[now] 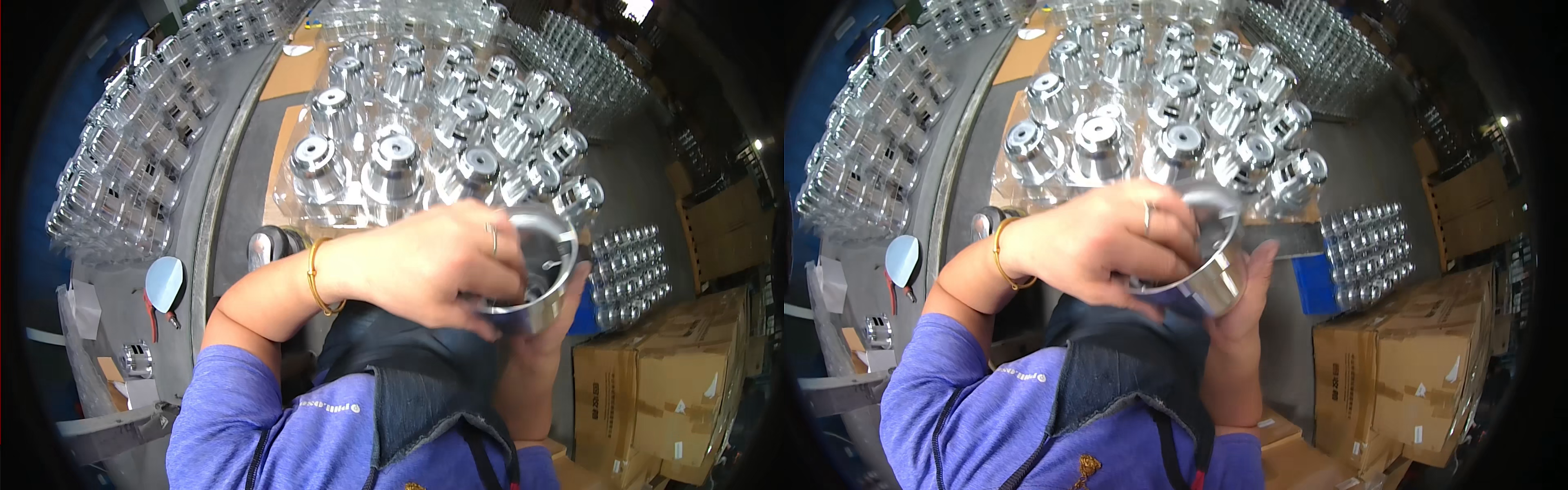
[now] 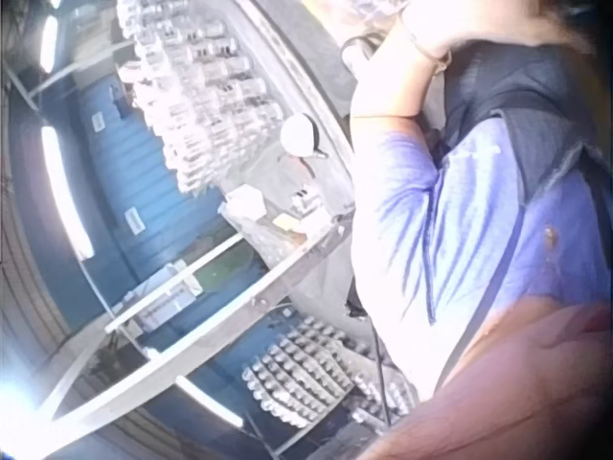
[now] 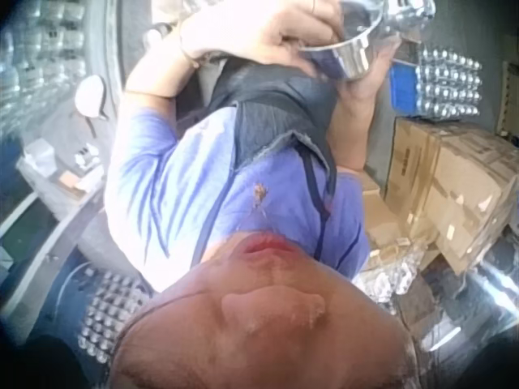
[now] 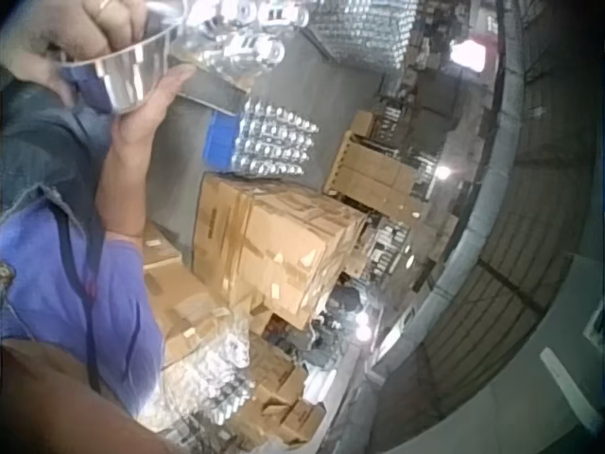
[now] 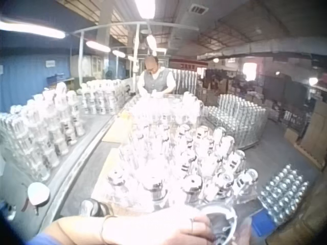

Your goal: The person organizes machined metal parts by hand, taking them from cardboard boxes and arranging them in plastic trays.

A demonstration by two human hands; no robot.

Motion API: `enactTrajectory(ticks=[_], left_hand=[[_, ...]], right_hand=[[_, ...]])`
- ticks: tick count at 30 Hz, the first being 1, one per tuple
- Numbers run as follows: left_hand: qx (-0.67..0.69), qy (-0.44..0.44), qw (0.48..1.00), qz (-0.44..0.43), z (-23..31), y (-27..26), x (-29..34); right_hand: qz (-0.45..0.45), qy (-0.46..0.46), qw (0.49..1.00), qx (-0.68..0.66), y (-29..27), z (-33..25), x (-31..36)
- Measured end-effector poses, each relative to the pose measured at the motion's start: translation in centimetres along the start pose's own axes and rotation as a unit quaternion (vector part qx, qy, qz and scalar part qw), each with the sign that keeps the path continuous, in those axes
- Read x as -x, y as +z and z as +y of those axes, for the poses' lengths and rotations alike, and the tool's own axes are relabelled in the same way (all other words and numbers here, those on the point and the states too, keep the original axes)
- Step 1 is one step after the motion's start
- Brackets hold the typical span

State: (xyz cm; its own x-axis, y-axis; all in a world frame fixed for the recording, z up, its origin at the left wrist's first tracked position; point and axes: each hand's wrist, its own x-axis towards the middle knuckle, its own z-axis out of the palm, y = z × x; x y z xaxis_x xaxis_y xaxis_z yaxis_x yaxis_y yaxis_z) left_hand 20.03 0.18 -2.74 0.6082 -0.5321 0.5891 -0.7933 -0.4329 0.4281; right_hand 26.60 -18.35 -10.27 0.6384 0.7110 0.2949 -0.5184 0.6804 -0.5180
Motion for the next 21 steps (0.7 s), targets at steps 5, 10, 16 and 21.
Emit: enactTrajectory(ticks=[5, 10, 16, 21], left_hand=[[0.071, -0.064, 0.995, -0.030, 0.2, -0.2, 0.7], [0.089, -0.215, 0.970, 0.063, -0.3, 0.4, 0.6], [0.224, -0.271, 0.929, 0.115, -1.3, 1.1, 1.4], [0.148, -0.209, 0.959, 0.124, -1.2, 0.4, 0.9]], right_hand=[[0.124, 0.073, 0.975, 0.170, 1.6, -0.1, -0.1], [0.092, -0.082, 0.932, 0.341, 2.1, 1.2, -0.7], [0.032, -0.173, 0.869, 0.462, 0.8, 1.5, -0.9], [0.188, -0.033, 0.943, 0.272, 1.8, 0.7, -1.6]])
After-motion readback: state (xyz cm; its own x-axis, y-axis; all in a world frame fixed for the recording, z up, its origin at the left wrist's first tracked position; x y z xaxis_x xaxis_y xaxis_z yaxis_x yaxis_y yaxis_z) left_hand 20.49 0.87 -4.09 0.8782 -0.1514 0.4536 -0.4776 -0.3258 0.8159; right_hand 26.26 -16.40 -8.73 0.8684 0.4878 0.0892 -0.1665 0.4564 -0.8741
